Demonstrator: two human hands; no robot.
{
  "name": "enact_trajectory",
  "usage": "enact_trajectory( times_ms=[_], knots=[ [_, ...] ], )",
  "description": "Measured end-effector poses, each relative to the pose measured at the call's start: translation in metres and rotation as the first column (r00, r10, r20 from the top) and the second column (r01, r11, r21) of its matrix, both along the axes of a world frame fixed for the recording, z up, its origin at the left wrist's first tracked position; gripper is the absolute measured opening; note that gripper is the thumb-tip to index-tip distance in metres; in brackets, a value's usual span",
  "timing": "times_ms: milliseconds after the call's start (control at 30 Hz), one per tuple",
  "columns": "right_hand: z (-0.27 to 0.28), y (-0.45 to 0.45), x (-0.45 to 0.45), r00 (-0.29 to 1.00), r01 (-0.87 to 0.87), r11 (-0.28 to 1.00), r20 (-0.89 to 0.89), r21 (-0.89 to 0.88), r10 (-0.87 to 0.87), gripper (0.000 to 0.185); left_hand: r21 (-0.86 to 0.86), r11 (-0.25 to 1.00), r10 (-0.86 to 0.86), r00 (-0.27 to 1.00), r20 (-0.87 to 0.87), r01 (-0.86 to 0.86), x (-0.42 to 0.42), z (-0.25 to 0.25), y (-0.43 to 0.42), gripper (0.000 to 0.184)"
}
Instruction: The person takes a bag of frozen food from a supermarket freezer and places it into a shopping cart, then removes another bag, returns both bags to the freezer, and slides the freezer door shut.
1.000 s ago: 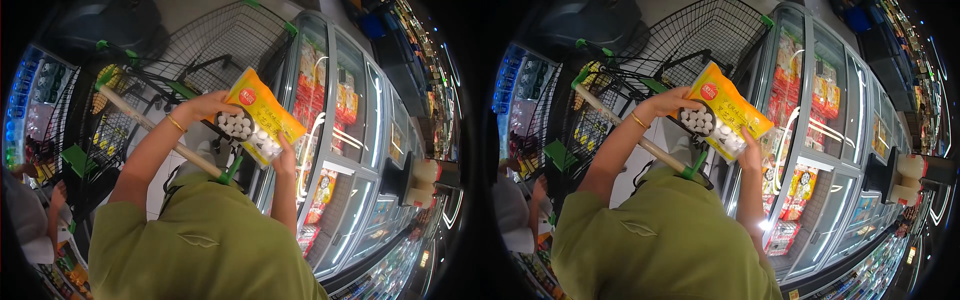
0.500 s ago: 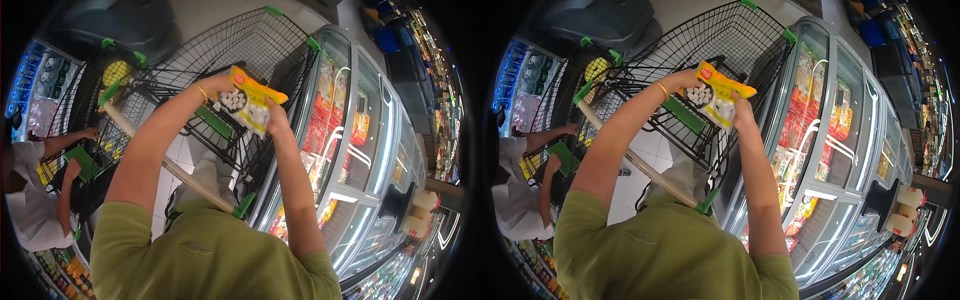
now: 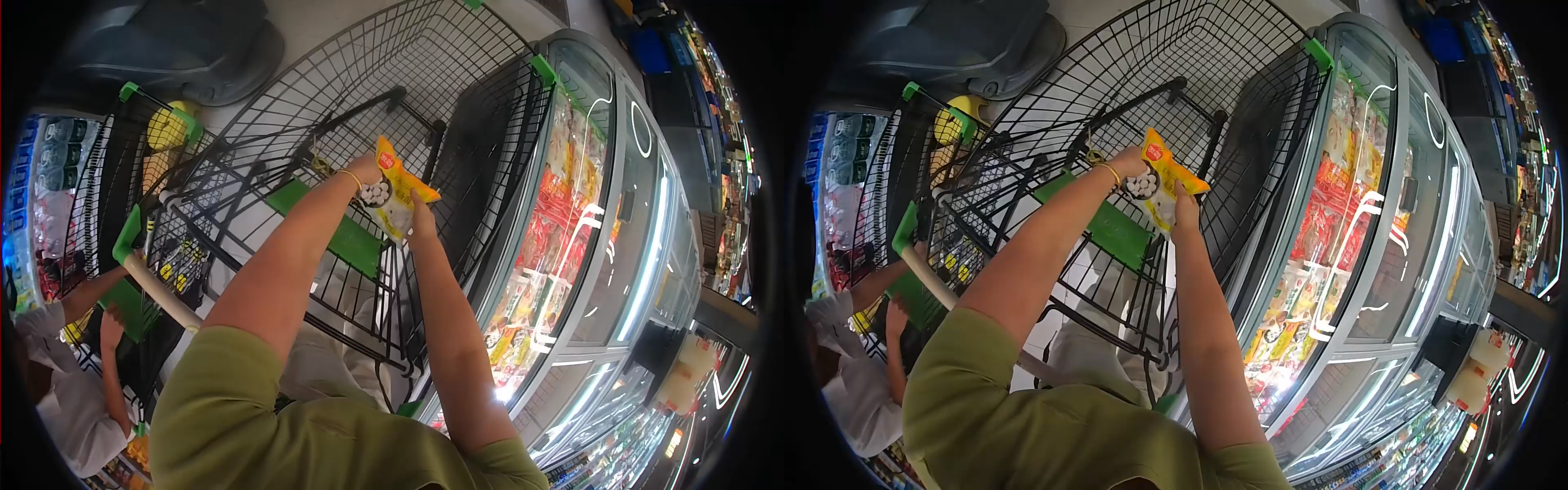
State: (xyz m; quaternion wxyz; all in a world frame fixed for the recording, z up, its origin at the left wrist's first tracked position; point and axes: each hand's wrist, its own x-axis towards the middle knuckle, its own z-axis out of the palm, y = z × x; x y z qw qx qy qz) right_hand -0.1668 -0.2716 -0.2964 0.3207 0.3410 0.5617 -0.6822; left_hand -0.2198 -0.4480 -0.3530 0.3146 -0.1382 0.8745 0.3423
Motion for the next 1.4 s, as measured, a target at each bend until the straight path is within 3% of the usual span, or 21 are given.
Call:
enact_trajectory(
  times_ms=[33, 100, 133, 167, 233, 300, 333, 367, 433, 467, 533, 633, 700, 867, 967, 1000, 1067, 1100, 1167, 1300, 1400],
  knots=[
    [0.026, -0.004, 0.000, 1.000, 0.018, 0.996, 0.004, 0.091, -0.018, 0.057, 0.012, 1.000, 0.004, 1.000, 0.005, -0.004, 0.000, -0.012, -0.001, 0.044],
    [0.027, -0.003, 0.000, 0.999, 0.035, 0.979, 0.013, 0.200, -0.038, 0.064, 0.040, 0.998, 0.042, 0.999, 0.009, -0.042, 0.000, -0.028, -0.002, 0.066],
    [0.004, 0.002, 0.001, 0.992, -0.062, 0.951, -0.090, 0.302, 0.093, 0.069, -0.219, 0.970, 0.117, 0.991, 0.060, -0.101, 0.009, 0.016, 0.003, 0.076],
    [0.020, -0.006, 0.004, 0.957, -0.147, 0.901, -0.171, 0.408, 0.234, 0.074, -0.206, 0.973, 0.116, 0.991, 0.072, -0.099, 0.014, 0.009, 0.003, 0.076],
    [0.037, -0.001, 0.015, 0.921, -0.208, 0.875, -0.215, 0.437, 0.326, 0.074, -0.532, 0.847, -0.009, 1.000, 0.006, 0.011, 0.016, 0.002, -0.007, 0.071],
    [0.017, 0.013, 0.025, 0.789, -0.440, 0.722, -0.155, 0.534, 0.595, 0.067, -0.551, 0.827, -0.114, 0.993, 0.026, 0.110, 0.013, 0.017, -0.012, 0.064],
    [0.046, 0.011, 0.034, 0.696, -0.455, 0.662, -0.226, 0.596, 0.682, 0.046, -0.568, 0.794, -0.226, 0.973, 0.057, 0.217, 0.014, 0.030, -0.015, 0.058],
    [0.071, 0.011, 0.039, 0.695, -0.451, 0.662, -0.230, 0.598, 0.681, 0.046, -0.570, 0.793, -0.226, 0.973, 0.052, 0.215, 0.009, 0.042, -0.018, 0.058],
    [0.120, 0.021, 0.050, 0.529, -0.549, 0.649, -0.383, 0.527, 0.758, 0.038, -0.356, 0.804, -0.414, 0.878, 0.241, 0.477, -0.003, 0.072, -0.020, 0.049],
    [0.146, 0.028, 0.057, 0.527, -0.542, 0.652, -0.389, 0.531, 0.755, 0.038, -0.362, 0.802, -0.416, 0.879, 0.233, 0.475, -0.004, 0.091, -0.018, 0.049],
    [0.192, 0.045, 0.077, 0.284, -0.355, 0.505, -0.424, 0.787, 0.860, 0.035, -0.291, 0.771, -0.551, 0.822, 0.143, 0.567, -0.002, 0.134, -0.014, 0.046],
    [0.225, 0.080, 0.119, 0.216, -0.112, 0.451, -0.421, 0.885, 0.881, 0.033, -0.321, 0.736, -0.629, 0.777, 0.000, 0.596, 0.013, 0.182, -0.013, 0.051],
    [0.240, 0.102, 0.152, 0.244, -0.136, 0.503, -0.463, 0.854, 0.852, 0.032, -0.359, 0.716, -0.656, 0.753, -0.054, 0.599, 0.042, 0.227, -0.011, 0.051],
    [0.246, 0.117, 0.234, 0.258, -0.236, 0.707, -0.659, 0.666, 0.707, 0.031, -0.339, 0.881, -0.470, 0.697, -0.542, 0.331, 0.182, 0.339, -0.008, 0.054],
    [0.231, 0.118, 0.253, 0.209, -0.153, 0.701, -0.671, 0.696, 0.711, 0.026, -0.369, 0.927, -0.261, 0.593, -0.762, -0.067, 0.279, 0.348, 0.008, 0.051],
    [0.223, 0.118, 0.255, 0.217, -0.137, 0.710, -0.678, 0.691, 0.702, 0.023, -0.377, 0.924, -0.271, 0.583, -0.766, -0.066, 0.306, 0.342, 0.018, 0.051],
    [0.218, 0.118, 0.256, 0.182, -0.107, 0.722, -0.701, 0.683, 0.690, 0.023, -0.200, 0.931, -0.042, 0.453, -0.890, -0.307, 0.348, 0.321, 0.036, 0.037],
    [0.216, 0.119, 0.259, 0.151, -0.090, 0.726, -0.711, 0.682, 0.687, 0.024, -0.202, 0.930, -0.045, 0.451, -0.891, -0.307, 0.358, 0.312, 0.041, 0.037],
    [0.214, 0.119, 0.265, 0.144, -0.076, 0.708, -0.695, 0.702, 0.705, 0.024, -0.390, 0.874, -0.262, 0.395, -0.880, -0.290, 0.372, 0.299, 0.050, 0.023],
    [0.199, 0.108, 0.278, 0.173, 0.011, 0.740, -0.730, 0.672, 0.661, 0.026, -0.293, 0.893, -0.173, 0.342, -0.924, -0.341, 0.371, 0.286, 0.045, 0.014],
    [0.227, 0.097, 0.310, 0.337, -0.003, 0.801, -0.754, 0.598, 0.564, 0.033, -0.267, 0.901, -0.165, 0.299, -0.940, -0.343, 0.369, 0.280, 0.034, 0.015]
  ],
)
